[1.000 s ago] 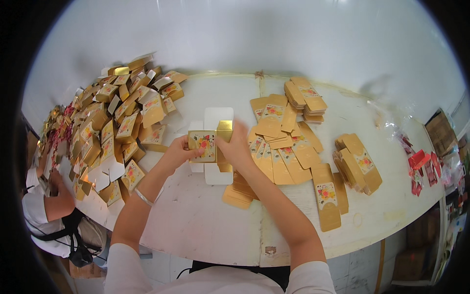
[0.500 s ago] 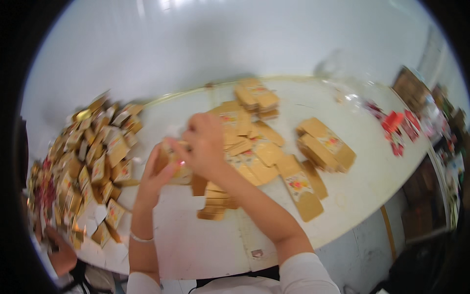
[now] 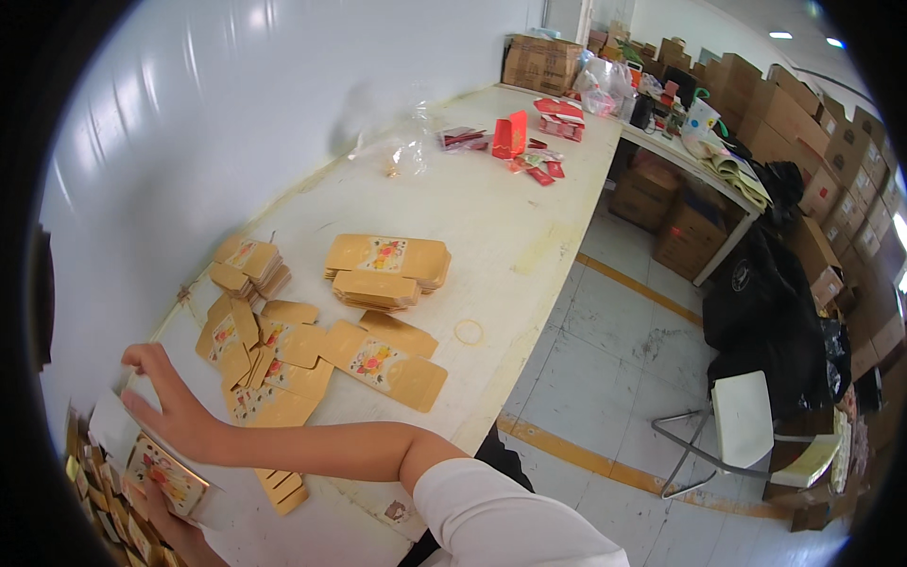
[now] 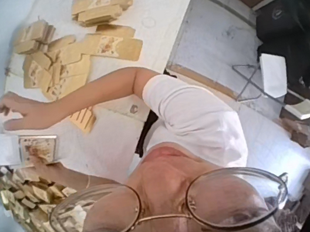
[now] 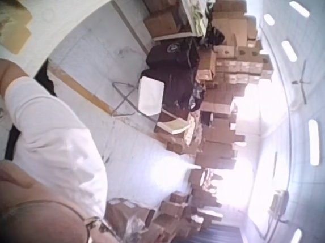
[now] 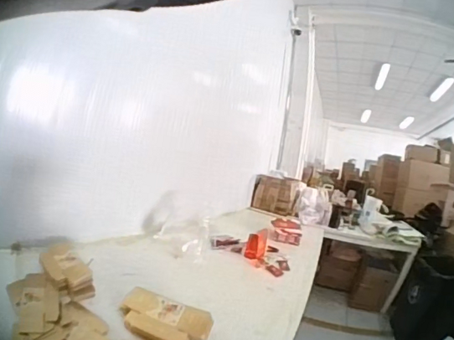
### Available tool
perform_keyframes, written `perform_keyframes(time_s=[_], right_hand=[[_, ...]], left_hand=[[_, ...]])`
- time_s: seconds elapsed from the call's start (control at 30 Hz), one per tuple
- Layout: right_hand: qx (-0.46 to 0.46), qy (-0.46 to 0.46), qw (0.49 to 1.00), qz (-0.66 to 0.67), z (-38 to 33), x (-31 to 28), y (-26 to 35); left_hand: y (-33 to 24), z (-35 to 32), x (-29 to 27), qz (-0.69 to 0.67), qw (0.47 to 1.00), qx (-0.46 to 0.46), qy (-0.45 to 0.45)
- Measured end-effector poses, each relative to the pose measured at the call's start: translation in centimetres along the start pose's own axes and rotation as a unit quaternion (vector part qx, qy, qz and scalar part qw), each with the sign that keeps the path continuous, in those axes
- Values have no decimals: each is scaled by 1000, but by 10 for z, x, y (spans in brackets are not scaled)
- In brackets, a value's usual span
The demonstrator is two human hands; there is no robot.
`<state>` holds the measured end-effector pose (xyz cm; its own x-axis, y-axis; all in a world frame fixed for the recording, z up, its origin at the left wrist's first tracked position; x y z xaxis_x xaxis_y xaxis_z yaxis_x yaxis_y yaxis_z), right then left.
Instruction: The person folds flat cardboard pieces into small boxes and inserts white foam inserts. The person repeatedly picks up a flat piece, folds it into a box shape, places a foam insert inside, and sets the completed box aside.
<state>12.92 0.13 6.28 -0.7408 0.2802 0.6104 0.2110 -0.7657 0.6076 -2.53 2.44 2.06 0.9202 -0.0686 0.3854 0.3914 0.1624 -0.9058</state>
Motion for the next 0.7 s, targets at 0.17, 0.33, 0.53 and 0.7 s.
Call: perform_keyframes(time_s=[0.17,0.33,0.53,0.7], right_hand=[[435,206,842,243,-15,18,-27],[492,104,827,251,-18,13,-38],[391,110,902,145,-18,8,-47],[319,201,922,90,-17,15,-40]], left_hand=[[-23,-3,11,195,944,266,-7],[-5,23,-34,174,960,217,32],[-8,17,-20,202,968,147,-34],[-11,61,-59,234,940,221,111]])
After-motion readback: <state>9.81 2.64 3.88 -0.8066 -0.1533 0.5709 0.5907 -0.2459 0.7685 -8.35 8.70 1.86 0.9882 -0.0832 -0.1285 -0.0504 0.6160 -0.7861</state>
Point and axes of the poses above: each hand's wrist, its own z-axis towards the middle knuckle, its own x-axis out of the palm, y = z × x, the point moved 3 cm from there along z, towards the middle knuckle, and after that the axes turned 14 degrees about -y, right-handed, at the moved point
